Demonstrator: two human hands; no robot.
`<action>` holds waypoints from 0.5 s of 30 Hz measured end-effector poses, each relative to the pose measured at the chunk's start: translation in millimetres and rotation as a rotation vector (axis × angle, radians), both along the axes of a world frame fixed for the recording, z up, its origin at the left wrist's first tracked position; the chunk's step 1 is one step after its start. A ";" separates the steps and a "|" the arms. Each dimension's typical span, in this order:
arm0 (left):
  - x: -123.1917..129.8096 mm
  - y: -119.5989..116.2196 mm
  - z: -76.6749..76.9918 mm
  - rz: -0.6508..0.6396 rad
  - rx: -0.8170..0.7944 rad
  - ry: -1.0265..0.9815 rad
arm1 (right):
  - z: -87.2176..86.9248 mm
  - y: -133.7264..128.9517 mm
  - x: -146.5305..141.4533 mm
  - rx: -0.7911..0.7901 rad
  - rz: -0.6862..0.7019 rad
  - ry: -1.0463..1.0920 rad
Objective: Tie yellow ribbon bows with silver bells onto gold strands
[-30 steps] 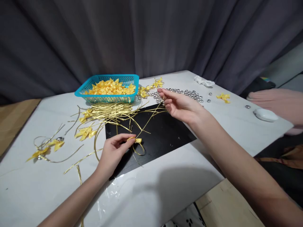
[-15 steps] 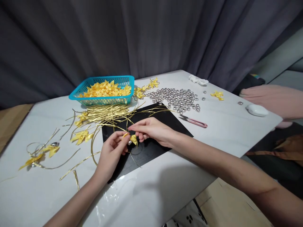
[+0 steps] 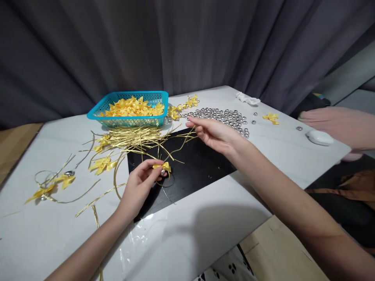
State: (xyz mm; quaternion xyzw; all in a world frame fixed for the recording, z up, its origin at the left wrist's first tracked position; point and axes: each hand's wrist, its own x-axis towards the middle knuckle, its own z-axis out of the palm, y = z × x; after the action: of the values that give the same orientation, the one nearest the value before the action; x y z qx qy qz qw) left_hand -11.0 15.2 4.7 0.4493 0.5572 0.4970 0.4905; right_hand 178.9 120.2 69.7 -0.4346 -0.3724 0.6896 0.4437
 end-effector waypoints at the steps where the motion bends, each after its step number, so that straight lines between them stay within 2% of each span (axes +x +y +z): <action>1: 0.6 -0.2 0.7 0.013 -0.016 0.012 | 3.0 0.4 1.9 -0.015 -0.015 0.008; 4: 2.3 -0.6 1.8 0.052 -0.059 0.031 | 10.5 -2.4 4.4 -0.006 -0.036 0.033; 8: 3.0 -0.4 1.0 0.063 -0.091 0.051 | 21.7 -12.1 4.6 0.116 -0.055 0.004; 15: 2.2 -1.7 0.8 0.041 -0.093 0.069 | 48.1 -43.3 2.4 0.213 -0.017 -0.046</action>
State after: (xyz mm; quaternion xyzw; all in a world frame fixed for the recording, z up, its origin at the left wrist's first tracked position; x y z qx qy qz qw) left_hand -8.8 13.5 5.4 0.4312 0.6054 0.4648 0.4812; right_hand 181.3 76.8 117.9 -0.4039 -0.4500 0.6320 0.4848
